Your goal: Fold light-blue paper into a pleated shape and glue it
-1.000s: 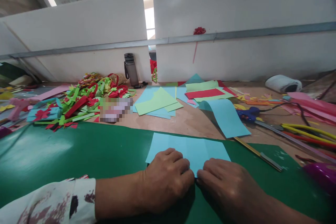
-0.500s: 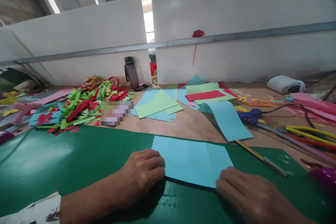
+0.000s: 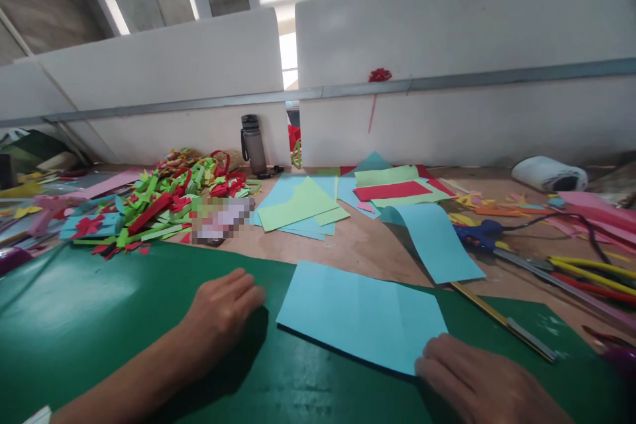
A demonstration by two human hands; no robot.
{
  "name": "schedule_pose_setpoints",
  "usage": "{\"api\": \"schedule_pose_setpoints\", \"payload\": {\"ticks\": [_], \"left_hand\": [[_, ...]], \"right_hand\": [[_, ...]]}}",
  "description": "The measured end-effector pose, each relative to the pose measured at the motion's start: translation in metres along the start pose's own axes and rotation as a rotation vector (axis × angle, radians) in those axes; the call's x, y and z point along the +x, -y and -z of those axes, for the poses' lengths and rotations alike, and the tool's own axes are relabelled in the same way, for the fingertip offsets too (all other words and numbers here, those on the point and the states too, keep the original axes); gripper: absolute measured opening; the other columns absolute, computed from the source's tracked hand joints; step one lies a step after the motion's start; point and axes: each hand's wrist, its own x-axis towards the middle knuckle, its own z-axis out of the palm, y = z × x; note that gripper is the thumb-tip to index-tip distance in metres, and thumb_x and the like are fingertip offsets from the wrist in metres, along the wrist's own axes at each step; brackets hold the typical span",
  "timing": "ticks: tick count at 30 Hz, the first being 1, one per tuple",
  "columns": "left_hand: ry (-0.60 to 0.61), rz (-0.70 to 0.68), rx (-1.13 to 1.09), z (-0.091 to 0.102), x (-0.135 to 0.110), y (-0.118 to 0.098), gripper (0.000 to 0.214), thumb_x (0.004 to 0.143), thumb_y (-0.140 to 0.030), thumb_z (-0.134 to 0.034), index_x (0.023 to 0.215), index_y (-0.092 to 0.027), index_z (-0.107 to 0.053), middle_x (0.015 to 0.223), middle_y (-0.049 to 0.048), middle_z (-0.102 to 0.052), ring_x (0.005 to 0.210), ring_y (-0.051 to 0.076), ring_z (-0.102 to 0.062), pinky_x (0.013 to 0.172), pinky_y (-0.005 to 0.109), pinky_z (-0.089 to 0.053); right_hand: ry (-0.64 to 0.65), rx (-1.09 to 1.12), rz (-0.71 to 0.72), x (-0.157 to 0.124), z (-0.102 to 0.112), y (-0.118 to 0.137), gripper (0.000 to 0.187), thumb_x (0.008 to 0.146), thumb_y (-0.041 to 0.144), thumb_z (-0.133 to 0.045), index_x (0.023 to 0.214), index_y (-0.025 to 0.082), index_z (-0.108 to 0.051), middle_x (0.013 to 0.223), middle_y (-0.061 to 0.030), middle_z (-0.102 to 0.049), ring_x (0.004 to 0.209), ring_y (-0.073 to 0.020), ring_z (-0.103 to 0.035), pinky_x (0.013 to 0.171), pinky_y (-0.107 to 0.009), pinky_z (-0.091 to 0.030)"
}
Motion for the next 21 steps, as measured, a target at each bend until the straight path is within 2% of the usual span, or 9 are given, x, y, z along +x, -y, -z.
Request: {"api": "schedule_pose_setpoints", "payload": {"ticks": [2, 4, 5, 7, 10, 12, 15, 18, 21], "left_hand": [[-0.086, 0.067, 0.021, 0.005, 0.006, -0.005, 0.020, 0.093, -0.010, -0.042, 0.079, -0.017, -0.055, 0.060, -0.0018, -0.055, 0.053, 0.012, -0.048, 0.055, 0.023, -0.038], [-0.108, 0.056, -0.092, 0.008, 0.018, -0.019, 0.019, 0.092, -0.007, -0.041, 0.099, -0.017, -0.055, 0.071, -0.0004, -0.062, 0.062, 0.013, -0.054, 0.064, 0.025, -0.041], [-0.074, 0.028, -0.186, 0.007, 0.026, -0.028, 0.025, 0.092, -0.006, -0.039, 0.110, -0.017, -0.052, 0.076, 0.0010, -0.063, 0.067, 0.014, -0.056, 0.067, 0.026, -0.042], [0.050, -0.038, -0.377, 0.002, 0.040, -0.047, 0.026, 0.093, -0.013, -0.043, 0.118, -0.017, -0.049, 0.090, 0.0045, -0.064, 0.080, 0.017, -0.057, 0.073, 0.029, -0.044], [0.285, -0.064, -0.495, -0.016, 0.054, -0.070, 0.020, 0.085, -0.027, -0.063, 0.103, -0.019, -0.058, 0.096, 0.0047, -0.063, 0.084, 0.020, -0.056, 0.074, 0.032, -0.044], [0.373, -0.042, -0.483, -0.028, 0.057, -0.077, 0.005, 0.084, -0.023, -0.064, 0.086, -0.018, -0.062, 0.086, 0.0030, -0.062, 0.078, 0.019, -0.054, 0.070, 0.031, -0.042], [0.381, -0.043, -0.466, -0.038, 0.057, -0.079, 0.021, 0.090, -0.015, -0.052, 0.070, -0.016, -0.058, 0.077, 0.0029, -0.058, 0.072, 0.017, -0.050, 0.067, 0.030, -0.039], [0.354, -0.083, -0.460, -0.038, 0.055, -0.074, 0.028, 0.093, -0.013, -0.042, 0.069, -0.015, -0.057, 0.075, 0.0038, -0.056, 0.069, 0.016, -0.047, 0.065, 0.030, -0.036], [0.335, -0.126, -0.430, -0.036, 0.054, -0.069, 0.030, 0.094, -0.011, -0.036, 0.072, -0.015, -0.056, 0.076, 0.0047, -0.054, 0.069, 0.017, -0.044, 0.066, 0.032, -0.034]], "right_hand": [[0.025, 0.033, -0.025, 0.001, 0.001, 0.003, 0.026, 0.084, 0.000, -0.035, 0.078, 0.020, -0.051, 0.062, -0.0007, -0.053, 0.053, -0.0150, -0.048, 0.052, -0.027, -0.034], [0.055, 0.088, -0.042, 0.003, 0.004, 0.006, 0.027, 0.085, -0.001, -0.035, 0.076, 0.019, -0.051, 0.063, -0.0011, -0.052, 0.054, -0.0144, -0.046, 0.051, -0.026, -0.032], [0.076, 0.113, -0.059, 0.005, 0.006, 0.007, 0.028, 0.084, -0.002, -0.035, 0.075, 0.018, -0.051, 0.063, -0.0012, -0.052, 0.055, -0.0140, -0.045, 0.052, -0.026, -0.031], [0.138, 0.162, -0.102, 0.007, 0.011, 0.010, 0.027, 0.085, -0.001, -0.036, 0.073, 0.017, -0.052, 0.065, -0.0016, -0.051, 0.057, -0.0136, -0.043, 0.054, -0.027, -0.030], [0.204, 0.210, -0.180, 0.010, 0.015, 0.012, 0.026, 0.087, 0.002, -0.039, 0.069, 0.017, -0.050, 0.065, -0.0012, -0.050, 0.058, -0.0129, -0.040, 0.054, -0.027, -0.028], [0.268, 0.254, -0.251, 0.010, 0.017, 0.013, 0.024, 0.087, 0.005, -0.041, 0.068, 0.017, -0.049, 0.066, -0.0010, -0.050, 0.059, -0.0127, -0.040, 0.055, -0.027, -0.028], [0.350, 0.327, -0.373, 0.012, 0.017, 0.012, 0.020, 0.087, 0.008, -0.045, 0.069, 0.017, -0.049, 0.067, -0.0012, -0.052, 0.062, -0.0131, -0.043, 0.058, -0.026, -0.030], [0.362, 0.358, -0.441, 0.012, 0.016, 0.010, 0.019, 0.084, 0.007, -0.045, 0.069, 0.017, -0.049, 0.067, -0.0015, -0.054, 0.062, -0.0133, -0.044, 0.060, -0.027, -0.031], [0.359, 0.355, -0.425, 0.013, 0.016, 0.008, 0.020, 0.080, 0.003, -0.044, 0.067, 0.017, -0.047, 0.065, -0.0010, -0.053, 0.059, -0.0127, -0.041, 0.060, -0.028, -0.029]]}}
